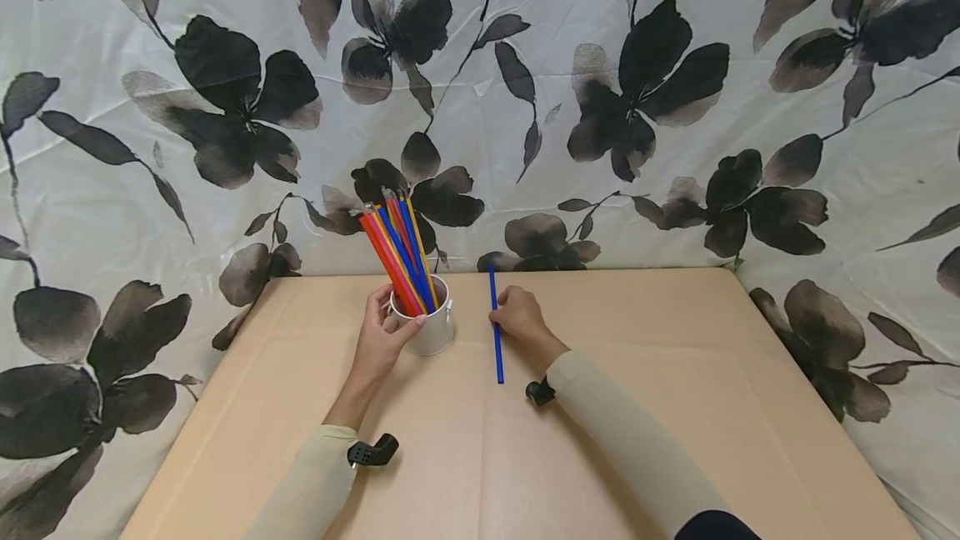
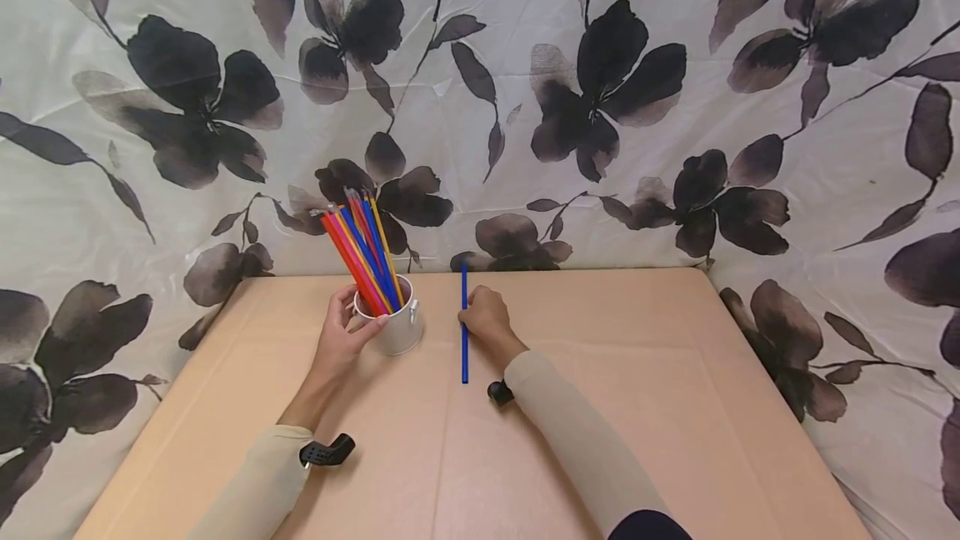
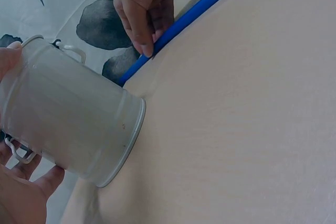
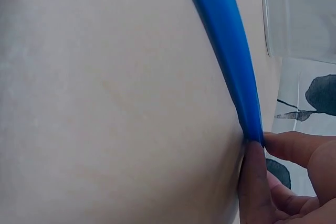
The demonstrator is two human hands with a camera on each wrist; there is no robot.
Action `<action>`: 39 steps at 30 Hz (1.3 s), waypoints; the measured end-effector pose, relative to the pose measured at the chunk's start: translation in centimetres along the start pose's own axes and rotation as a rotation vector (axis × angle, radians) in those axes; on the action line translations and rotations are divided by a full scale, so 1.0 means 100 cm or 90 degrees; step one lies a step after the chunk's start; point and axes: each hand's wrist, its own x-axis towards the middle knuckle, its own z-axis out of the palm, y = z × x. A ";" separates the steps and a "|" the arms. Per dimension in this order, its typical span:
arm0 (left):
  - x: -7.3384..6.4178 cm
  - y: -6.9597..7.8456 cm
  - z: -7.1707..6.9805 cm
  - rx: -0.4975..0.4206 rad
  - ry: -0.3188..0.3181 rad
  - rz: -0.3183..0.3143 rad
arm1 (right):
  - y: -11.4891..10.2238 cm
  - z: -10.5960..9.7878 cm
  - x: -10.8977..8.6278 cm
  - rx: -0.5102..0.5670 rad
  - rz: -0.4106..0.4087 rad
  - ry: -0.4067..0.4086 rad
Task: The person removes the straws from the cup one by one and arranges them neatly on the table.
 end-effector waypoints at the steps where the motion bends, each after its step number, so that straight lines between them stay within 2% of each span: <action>1: 0.001 0.000 -0.001 -0.002 -0.001 0.000 | -0.001 0.000 0.001 0.004 0.000 0.002; 9: 0.014 -0.001 -0.006 -0.004 -0.009 -0.004 | -0.006 0.003 0.007 0.011 0.012 0.008; 24: 0.025 -0.008 0.008 0.005 0.018 0.011 | 0.001 -0.005 0.030 0.000 -0.019 -0.007; 33: 0.027 -0.014 0.005 0.007 0.019 0.010 | 0.003 -0.007 0.031 0.002 -0.015 0.000; 39: 0.024 -0.008 0.006 0.002 0.015 0.012 | 0.001 -0.013 0.030 0.026 -0.014 -0.005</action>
